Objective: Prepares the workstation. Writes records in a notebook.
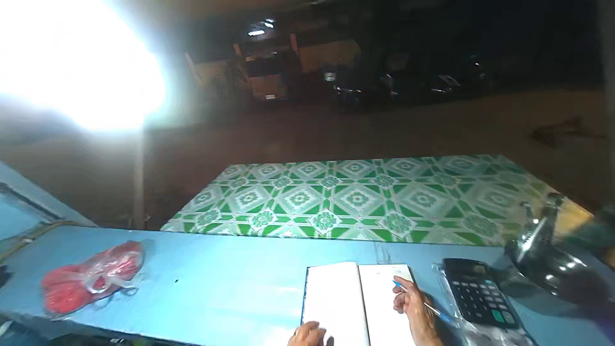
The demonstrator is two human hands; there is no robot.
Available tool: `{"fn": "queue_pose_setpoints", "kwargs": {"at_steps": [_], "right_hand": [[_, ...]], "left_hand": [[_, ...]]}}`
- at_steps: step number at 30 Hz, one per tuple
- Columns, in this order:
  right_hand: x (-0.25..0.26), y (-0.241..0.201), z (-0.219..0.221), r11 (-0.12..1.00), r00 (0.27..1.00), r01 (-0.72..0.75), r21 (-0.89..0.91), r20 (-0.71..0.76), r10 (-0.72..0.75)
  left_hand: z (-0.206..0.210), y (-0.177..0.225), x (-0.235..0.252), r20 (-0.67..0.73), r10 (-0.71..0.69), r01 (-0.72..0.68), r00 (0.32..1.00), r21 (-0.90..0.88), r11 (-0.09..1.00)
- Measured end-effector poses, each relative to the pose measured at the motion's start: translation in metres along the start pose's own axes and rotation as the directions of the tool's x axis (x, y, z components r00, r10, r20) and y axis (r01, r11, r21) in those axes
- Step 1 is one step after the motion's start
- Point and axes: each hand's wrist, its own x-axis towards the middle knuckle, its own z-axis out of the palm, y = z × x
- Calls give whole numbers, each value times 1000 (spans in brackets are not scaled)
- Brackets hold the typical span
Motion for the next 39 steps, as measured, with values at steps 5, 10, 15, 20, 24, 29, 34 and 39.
{"fn": "queue_pose_setpoints", "kwargs": {"at_steps": [5,10,15,20,24,29,34,39], "right_hand": [[0,-1,-14,977,981,194,-90,50,-190],[25,-8,5,956,952,282,-78,145,-269],[40,1,30,950,941,281,-134,234,-245],[46,14,39,915,933,328,-237,232,-274],[49,28,44,878,912,406,-253,172,-372],[49,32,44,860,910,413,-298,172,-378],[49,31,44,851,907,420,-315,191,-376],[48,30,45,863,924,378,-335,195,-329]], "left_hand": [[18,-32,57,88,35,-50,996,174,984],[34,-70,52,99,113,-137,989,287,948],[35,-72,52,85,111,-131,990,286,949],[36,-74,49,32,129,-133,991,271,953],[36,-76,50,38,138,-143,990,271,952],[36,-76,49,21,140,-140,990,262,955],[36,-75,49,21,132,-133,991,251,959],[35,-74,49,19,124,-125,992,245,961]]}}
